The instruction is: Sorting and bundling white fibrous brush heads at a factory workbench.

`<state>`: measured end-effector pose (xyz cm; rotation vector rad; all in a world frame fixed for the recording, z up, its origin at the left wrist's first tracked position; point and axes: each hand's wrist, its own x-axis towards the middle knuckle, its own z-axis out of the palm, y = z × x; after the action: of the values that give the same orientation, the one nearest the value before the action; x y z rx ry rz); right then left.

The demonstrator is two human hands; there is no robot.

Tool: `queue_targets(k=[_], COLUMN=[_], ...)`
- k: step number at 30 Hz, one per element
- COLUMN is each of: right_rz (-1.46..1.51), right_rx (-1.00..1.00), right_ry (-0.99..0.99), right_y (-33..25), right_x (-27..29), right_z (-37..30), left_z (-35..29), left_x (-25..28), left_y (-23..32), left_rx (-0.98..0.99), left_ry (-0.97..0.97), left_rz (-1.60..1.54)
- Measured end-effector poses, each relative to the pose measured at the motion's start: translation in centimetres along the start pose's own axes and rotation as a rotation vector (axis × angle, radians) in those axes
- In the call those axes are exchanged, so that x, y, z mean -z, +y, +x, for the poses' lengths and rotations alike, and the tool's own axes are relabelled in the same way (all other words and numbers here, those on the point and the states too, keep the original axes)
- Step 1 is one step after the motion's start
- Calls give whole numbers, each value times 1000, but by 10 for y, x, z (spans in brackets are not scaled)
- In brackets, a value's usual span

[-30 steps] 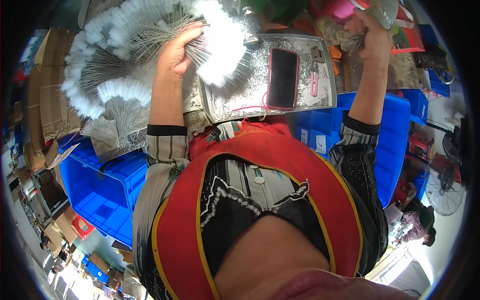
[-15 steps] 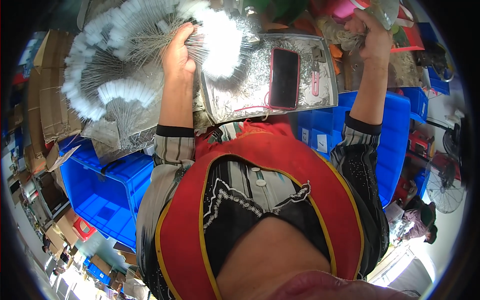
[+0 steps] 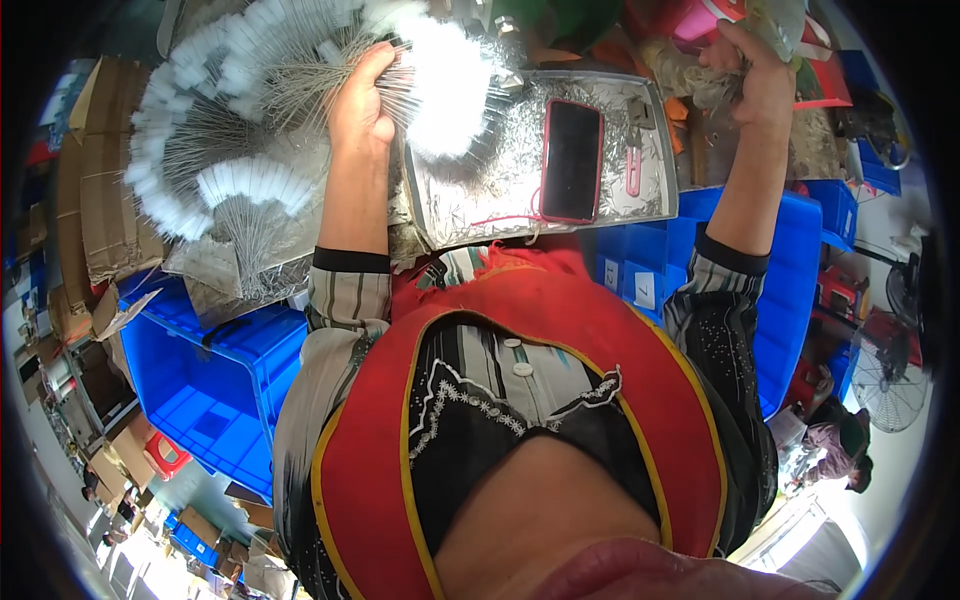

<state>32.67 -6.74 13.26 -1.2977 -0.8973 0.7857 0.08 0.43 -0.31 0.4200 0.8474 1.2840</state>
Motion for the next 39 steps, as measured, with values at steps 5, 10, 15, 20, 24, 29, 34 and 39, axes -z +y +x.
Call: queue_targets(k=[5, 10, 15, 20, 24, 29, 34, 39], right_rz=[99, 187, 139, 22, 65, 23, 50, 42], right_rx=[182, 441, 121, 85, 72, 58, 75, 379], right_ry=[34, -11, -49, 17, -9, 40, 9, 1], right_y=[19, 72, 23, 10, 14, 9, 7, 56], right_x=[-5, -8, 2, -8, -6, -7, -2, -3], right_z=[-10, -9, -4, -10, -10, -10, -4, -11], left_z=[-3, 0, 2, 2, -1, 0, -4, -6], left_x=[0, 3, 2, 0, -6, -6, -10, -11], left_y=[0, -3, -8, -13, -14, -16, -14, -13], left_rx=[4, 14, -7, -55, -94, -110, -113, -121], left_ry=[4, -18, 2, 91, 141, 153, 160, 147], left_rz=[-19, -109, -151, -134, -113, -117, -145, -112])
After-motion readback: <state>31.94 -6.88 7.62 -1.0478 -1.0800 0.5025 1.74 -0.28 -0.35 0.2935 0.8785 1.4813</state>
